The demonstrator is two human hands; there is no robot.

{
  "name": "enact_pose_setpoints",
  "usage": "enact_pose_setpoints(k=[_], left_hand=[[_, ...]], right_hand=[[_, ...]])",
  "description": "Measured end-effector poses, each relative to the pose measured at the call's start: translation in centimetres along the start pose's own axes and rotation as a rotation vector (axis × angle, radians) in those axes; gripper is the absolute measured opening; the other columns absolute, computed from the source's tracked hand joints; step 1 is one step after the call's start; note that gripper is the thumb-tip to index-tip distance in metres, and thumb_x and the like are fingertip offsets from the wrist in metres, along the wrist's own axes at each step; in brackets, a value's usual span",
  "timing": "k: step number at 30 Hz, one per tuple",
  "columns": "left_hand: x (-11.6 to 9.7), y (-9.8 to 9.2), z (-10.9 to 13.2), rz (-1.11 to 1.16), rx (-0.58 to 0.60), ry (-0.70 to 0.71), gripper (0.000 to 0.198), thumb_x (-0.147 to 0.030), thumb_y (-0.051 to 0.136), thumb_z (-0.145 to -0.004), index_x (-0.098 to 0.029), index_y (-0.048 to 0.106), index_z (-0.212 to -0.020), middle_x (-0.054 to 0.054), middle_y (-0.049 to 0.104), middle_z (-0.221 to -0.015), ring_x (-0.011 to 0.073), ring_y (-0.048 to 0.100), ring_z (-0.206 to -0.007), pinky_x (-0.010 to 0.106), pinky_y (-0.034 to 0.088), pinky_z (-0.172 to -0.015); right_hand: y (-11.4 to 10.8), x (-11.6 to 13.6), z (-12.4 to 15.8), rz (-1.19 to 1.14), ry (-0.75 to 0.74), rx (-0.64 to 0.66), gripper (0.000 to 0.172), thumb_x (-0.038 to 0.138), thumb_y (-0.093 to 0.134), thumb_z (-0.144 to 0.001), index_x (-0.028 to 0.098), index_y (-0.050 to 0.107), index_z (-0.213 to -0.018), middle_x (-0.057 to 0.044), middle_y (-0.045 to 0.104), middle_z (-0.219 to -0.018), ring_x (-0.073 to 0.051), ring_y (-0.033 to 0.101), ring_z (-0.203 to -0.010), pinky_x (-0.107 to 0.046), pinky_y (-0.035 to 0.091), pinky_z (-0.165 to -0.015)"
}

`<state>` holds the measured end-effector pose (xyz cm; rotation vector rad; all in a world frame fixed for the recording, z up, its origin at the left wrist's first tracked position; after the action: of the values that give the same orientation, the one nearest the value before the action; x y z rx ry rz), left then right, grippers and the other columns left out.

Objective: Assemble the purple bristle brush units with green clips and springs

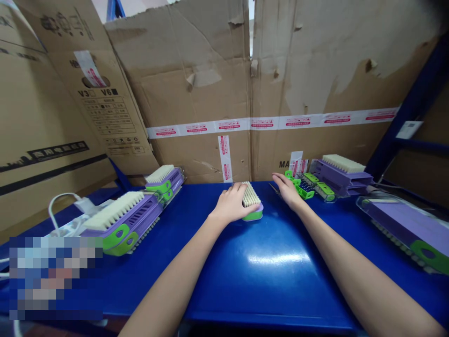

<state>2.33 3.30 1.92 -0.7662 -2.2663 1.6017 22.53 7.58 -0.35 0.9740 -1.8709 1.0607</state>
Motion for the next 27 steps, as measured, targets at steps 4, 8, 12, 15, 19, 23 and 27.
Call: enact_pose_setpoints(k=[4,8,12,15,19,23,27], left_hand=[[-0.1,0.1,0.0,-0.007,0.002,0.008,0.072,-0.07,0.045,-0.078,-0.018,0.042,-0.128,0.014,0.051,-0.129,0.0299,0.052,-0.115,0.042,0.043,-0.093],[-0.1,0.1,0.0,-0.012,-0.018,0.02,0.073,-0.07,0.044,-0.078,-0.018,0.042,-0.129,0.013,0.051,-0.13,0.0298,0.053,-0.115,0.042,0.044,-0.093],[0.4,-0.1,-0.1,-0.009,-0.008,0.032,0.072,-0.066,0.046,-0.079,-0.018,0.042,-0.131,0.013,0.053,-0.131,0.0299,0.054,-0.113,0.042,0.043,-0.092],[1.4,-0.3,-0.3,-0.011,0.011,0.027,0.065,-0.056,0.05,-0.079,-0.018,0.043,-0.132,0.012,0.055,-0.13,0.0296,0.053,-0.115,0.042,0.041,-0.096],[3.5,-0.8,-0.2,-0.018,-0.015,0.009,0.053,-0.038,0.051,-0.079,-0.02,0.048,-0.128,0.009,0.051,-0.135,0.0279,0.048,-0.12,0.041,0.038,-0.099],[6.4,-1.0,0.1,-0.049,-0.038,-0.096,0.047,-0.026,0.043,-0.081,-0.021,0.05,-0.128,0.009,0.055,-0.128,0.0266,0.049,-0.117,0.041,0.038,-0.097],[8.6,-0.7,0.3,-0.034,-0.059,-0.244,0.043,-0.027,0.027,-0.091,-0.021,0.051,-0.126,0.009,0.061,-0.12,0.0259,0.054,-0.111,0.042,0.039,-0.093]], right_hand=[[-0.2,-0.8,-0.7,-0.05,-0.009,-0.05,0.043,0.044,0.046,-0.082,0.017,0.063,-0.11,-0.009,0.062,-0.122,-0.022,0.048,-0.122,-0.036,0.032,-0.106],[-0.5,-2.0,-1.4,-0.121,-0.043,-0.106,0.047,0.054,0.051,-0.076,0.018,0.068,-0.101,-0.008,0.066,-0.114,-0.025,0.051,-0.118,-0.038,0.031,-0.106],[-0.9,-3.1,-1.6,-0.119,-0.032,-0.106,0.045,0.055,0.051,-0.076,0.02,0.07,-0.096,-0.007,0.067,-0.112,-0.026,0.051,-0.118,-0.039,0.032,-0.107],[-1.2,-3.5,-1.6,-0.103,-0.026,-0.106,0.042,0.052,0.05,-0.077,0.02,0.07,-0.096,-0.007,0.067,-0.112,-0.026,0.05,-0.119,-0.038,0.032,-0.107],[-1.2,-3.7,-1.6,-0.067,-0.013,-0.1,0.039,0.047,0.049,-0.078,0.02,0.069,-0.097,-0.007,0.067,-0.112,-0.026,0.052,-0.118,-0.038,0.033,-0.106],[-1.3,-3.7,-1.5,-0.006,-0.004,-0.1,0.038,0.045,0.046,-0.081,0.02,0.069,-0.099,-0.007,0.066,-0.113,-0.025,0.052,-0.119,-0.038,0.035,-0.105],[-1.4,-3.8,-1.4,0.052,-0.009,-0.111,0.04,0.045,0.044,-0.083,0.019,0.068,-0.101,-0.009,0.065,-0.115,-0.025,0.053,-0.117,-0.039,0.037,-0.103]])
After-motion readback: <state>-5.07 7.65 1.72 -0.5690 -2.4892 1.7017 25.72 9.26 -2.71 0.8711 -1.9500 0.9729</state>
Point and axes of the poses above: each hand's wrist, its own z-axis away from the middle knuckle, its own y-axis out of the palm, x = y × z, the point moved 5 cm from there along -z, towards the middle knuckle
